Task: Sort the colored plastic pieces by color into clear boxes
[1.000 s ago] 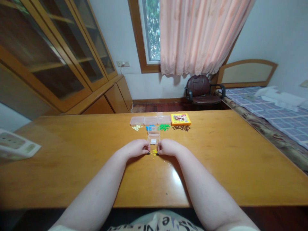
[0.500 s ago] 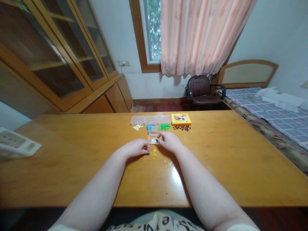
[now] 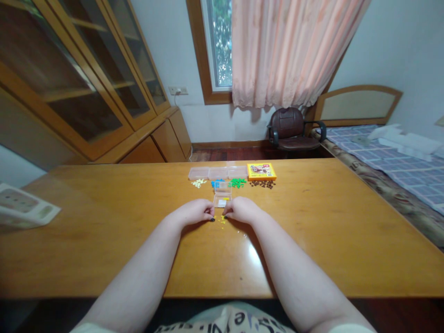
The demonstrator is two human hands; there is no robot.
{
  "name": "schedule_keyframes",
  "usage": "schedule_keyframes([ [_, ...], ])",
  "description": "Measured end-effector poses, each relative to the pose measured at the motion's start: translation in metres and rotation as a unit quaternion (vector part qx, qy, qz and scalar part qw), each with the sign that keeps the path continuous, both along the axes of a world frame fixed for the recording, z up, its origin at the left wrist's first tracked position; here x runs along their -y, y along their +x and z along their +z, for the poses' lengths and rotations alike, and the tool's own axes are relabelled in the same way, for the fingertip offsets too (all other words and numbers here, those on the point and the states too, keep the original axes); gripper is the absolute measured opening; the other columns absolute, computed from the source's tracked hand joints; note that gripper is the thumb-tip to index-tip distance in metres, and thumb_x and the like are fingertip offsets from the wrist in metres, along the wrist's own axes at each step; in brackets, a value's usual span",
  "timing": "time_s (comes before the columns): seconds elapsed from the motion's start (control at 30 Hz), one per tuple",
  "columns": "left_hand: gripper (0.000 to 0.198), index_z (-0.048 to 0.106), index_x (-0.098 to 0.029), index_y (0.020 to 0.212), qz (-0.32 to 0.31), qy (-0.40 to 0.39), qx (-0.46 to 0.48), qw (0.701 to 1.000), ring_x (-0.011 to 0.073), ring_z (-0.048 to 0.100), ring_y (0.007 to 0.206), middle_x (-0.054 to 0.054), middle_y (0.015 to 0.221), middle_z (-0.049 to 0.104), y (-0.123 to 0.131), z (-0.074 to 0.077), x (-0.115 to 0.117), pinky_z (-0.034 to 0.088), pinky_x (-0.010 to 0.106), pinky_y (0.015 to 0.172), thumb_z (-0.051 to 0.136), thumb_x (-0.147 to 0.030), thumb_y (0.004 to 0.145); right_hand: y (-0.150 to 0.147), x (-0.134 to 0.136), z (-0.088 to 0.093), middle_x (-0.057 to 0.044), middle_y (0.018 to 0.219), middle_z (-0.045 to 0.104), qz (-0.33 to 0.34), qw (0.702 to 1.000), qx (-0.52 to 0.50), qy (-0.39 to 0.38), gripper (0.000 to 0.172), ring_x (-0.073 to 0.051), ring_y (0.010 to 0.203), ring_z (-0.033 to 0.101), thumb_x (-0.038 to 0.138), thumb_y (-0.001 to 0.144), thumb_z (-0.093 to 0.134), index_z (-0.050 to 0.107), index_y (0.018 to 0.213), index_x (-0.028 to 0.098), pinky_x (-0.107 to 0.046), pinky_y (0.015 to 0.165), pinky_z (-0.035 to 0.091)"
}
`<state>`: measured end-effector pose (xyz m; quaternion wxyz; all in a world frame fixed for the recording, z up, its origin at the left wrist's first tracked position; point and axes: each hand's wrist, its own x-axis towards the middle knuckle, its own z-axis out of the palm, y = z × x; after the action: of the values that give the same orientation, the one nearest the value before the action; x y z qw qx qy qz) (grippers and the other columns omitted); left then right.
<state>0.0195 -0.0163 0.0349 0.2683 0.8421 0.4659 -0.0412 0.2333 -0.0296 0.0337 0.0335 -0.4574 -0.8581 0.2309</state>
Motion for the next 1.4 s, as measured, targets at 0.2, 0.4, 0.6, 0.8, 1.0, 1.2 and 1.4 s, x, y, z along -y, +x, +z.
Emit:
schedule_keyframes([
  [0.2, 0.012, 0.064, -0.02, 0.081, 0.003, 0.029, -0.001, 1.0, 0.0142, 0.057, 0.066, 0.001, 0.077, 0.067, 0.002, 0.003, 0.002, 0.036, 0.022, 0.058, 0.059, -0.029, 0.076, -0.002, 0.003, 0.005, -0.002, 0.097, 0.073, 0.002, 0.999, 0.034, 0.033, 0.023, -0.019, 0.087, 0.065, 0.03, 0.083, 0.056, 0.074, 0.097, 0.029, -0.023, 0.071, 0.042],
  [0.4, 0.013, 0.062, -0.022, 0.087, 0.002, 0.089, 0.004, 0.996, 0.0166, 0.06, 0.072, 0.002, 0.084, 0.068, 0.008, 0.011, 0.009, 0.04, 0.023, 0.062, 0.059, -0.03, 0.077, -0.005, 0.006, 0.007, -0.006, 0.09, 0.073, -0.011, 0.996, 0.061, 0.063, 0.023, -0.019, 0.079, 0.065, 0.029, 0.083, 0.052, 0.073, 0.092, 0.024, -0.024, 0.066, 0.04],
  [0.6, 0.015, 0.064, -0.021, 0.083, 0.009, 0.103, -0.046, 0.994, 0.0193, 0.062, 0.074, 0.005, 0.083, 0.069, 0.014, 0.009, 0.011, 0.043, 0.025, 0.064, 0.054, -0.032, 0.081, -0.002, 0.006, 0.011, -0.006, 0.089, 0.072, -0.023, 0.996, 0.059, 0.068, 0.024, -0.019, 0.079, 0.065, 0.032, 0.085, 0.051, 0.072, 0.092, 0.025, -0.024, 0.065, 0.04],
  [0.8, 0.016, 0.064, -0.02, 0.081, 0.0, 0.11, -0.048, 0.993, 0.0177, 0.062, 0.072, 0.005, 0.081, 0.068, 0.014, 0.012, 0.013, 0.044, 0.024, 0.063, 0.051, -0.029, 0.082, 0.0, 0.007, 0.012, -0.007, 0.09, 0.073, -0.038, 0.992, 0.096, 0.071, 0.024, -0.021, 0.08, 0.066, 0.033, 0.083, 0.052, 0.073, 0.093, 0.026, -0.025, 0.066, 0.041],
  [1.0, 0.015, 0.063, -0.021, 0.086, 0.018, 0.113, -0.028, 0.993, 0.0193, 0.062, 0.075, 0.005, 0.087, 0.069, 0.017, 0.013, 0.014, 0.044, 0.025, 0.065, 0.057, -0.034, 0.08, -0.006, 0.008, 0.007, -0.01, 0.091, 0.072, -0.021, 0.989, 0.111, 0.099, 0.027, -0.023, 0.081, 0.066, 0.031, 0.084, 0.049, 0.073, 0.093, 0.022, -0.026, 0.069, 0.043],
  [1.2, 0.015, 0.064, -0.021, 0.083, 0.014, 0.106, -0.044, 0.993, 0.0187, 0.062, 0.076, 0.005, 0.084, 0.069, 0.019, 0.008, 0.013, 0.044, 0.024, 0.065, 0.054, -0.032, 0.082, -0.009, 0.008, 0.008, -0.011, 0.091, 0.072, -0.013, 0.989, 0.119, 0.092, 0.027, -0.023, 0.082, 0.067, 0.029, 0.084, 0.048, 0.073, 0.092, 0.021, -0.026, 0.07, 0.044],
  [1.4, 0.016, 0.065, -0.021, 0.083, -0.005, 0.1, -0.048, 0.994, 0.0192, 0.062, 0.074, 0.006, 0.084, 0.069, 0.017, 0.01, 0.014, 0.044, 0.025, 0.065, 0.053, -0.031, 0.082, -0.007, 0.008, 0.009, -0.008, 0.093, 0.073, -0.017, 0.992, 0.088, 0.092, 0.026, -0.021, 0.084, 0.066, 0.029, 0.085, 0.049, 0.073, 0.093, 0.023, -0.024, 0.071, 0.043],
])
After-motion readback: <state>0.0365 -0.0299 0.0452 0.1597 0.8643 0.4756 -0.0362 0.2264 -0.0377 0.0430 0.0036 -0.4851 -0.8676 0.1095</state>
